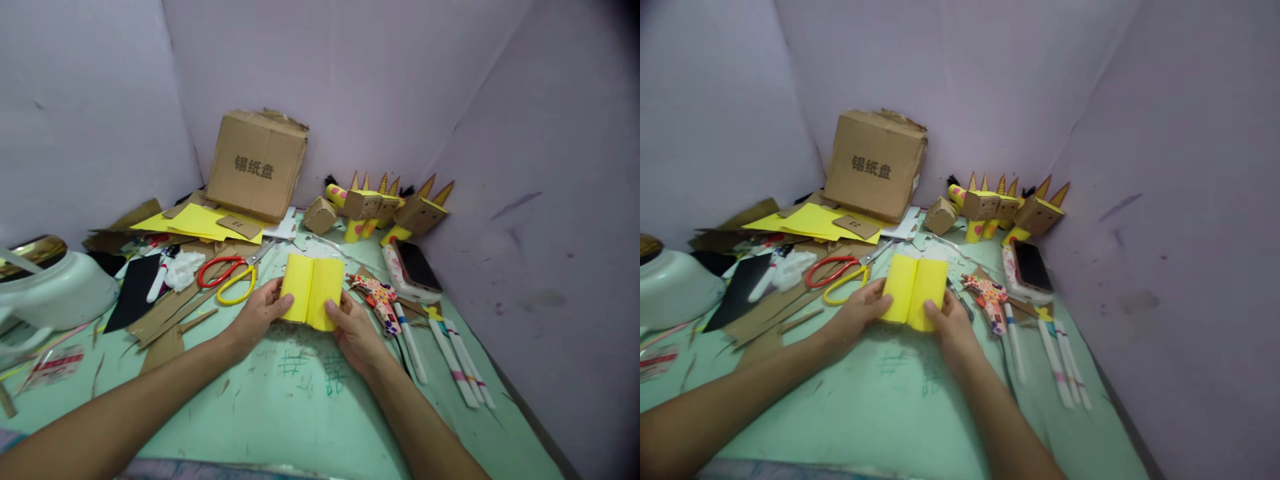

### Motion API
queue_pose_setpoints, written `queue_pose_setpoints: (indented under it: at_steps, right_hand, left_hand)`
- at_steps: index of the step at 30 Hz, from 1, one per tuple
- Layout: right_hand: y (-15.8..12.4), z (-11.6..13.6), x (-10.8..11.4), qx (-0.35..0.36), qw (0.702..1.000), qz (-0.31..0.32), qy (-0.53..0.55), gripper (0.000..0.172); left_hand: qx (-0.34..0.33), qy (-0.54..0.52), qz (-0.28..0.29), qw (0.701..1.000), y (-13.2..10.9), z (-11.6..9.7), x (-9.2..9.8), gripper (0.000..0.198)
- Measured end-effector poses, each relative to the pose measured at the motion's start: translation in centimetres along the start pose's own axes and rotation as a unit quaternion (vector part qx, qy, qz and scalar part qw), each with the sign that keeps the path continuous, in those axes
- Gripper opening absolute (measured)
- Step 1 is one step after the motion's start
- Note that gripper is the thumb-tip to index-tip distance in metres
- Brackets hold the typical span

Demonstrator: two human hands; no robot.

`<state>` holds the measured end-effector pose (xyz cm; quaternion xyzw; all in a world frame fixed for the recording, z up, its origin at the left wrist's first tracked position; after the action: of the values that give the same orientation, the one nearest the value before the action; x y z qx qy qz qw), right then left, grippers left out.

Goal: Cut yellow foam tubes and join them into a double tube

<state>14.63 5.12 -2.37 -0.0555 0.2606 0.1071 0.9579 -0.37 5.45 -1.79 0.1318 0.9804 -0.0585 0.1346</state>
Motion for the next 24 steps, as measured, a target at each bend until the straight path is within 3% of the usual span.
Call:
queue_pose_setpoints:
  at_steps: [9,14,18,24]
  right_hand:
    - [0.0,0.2,1.1,0.015,0.993,0.060,-0.100,0.055]
    - [-0.2,-0.2,1.5,-0.007,0.976,0.064,-0.208,0.047]
    - [-0.1,-0.8,2.0,0.015,0.955,0.065,-0.290,0.037]
    - [0.0,-1.1,2.3,0.030,0.948,0.071,-0.308,0.037]
  left_hand:
    - [-0.057,0.112,0.038,0.991,0.5,0.1,1.0,0.051]
    - [-0.026,0.114,0.088,0.989,0.5,0.2,1.2,0.048]
    - [-0.013,0.140,0.074,0.987,0.1,0.1,1.1,0.044]
    - [-0.015,0.182,0.064,0.981,0.0,0.1,1.0,0.042]
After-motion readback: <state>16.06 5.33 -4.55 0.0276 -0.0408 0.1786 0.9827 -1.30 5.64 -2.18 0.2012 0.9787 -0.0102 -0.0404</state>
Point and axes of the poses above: each hand's wrist, its own y-axis towards the middle knuckle, its own x-axis out of the back of the hand, z = x × y, the point moved 3 cm from there along y, towards the middle knuckle, and after that the axes turned 1 degree about y, right-handed, at the moved point
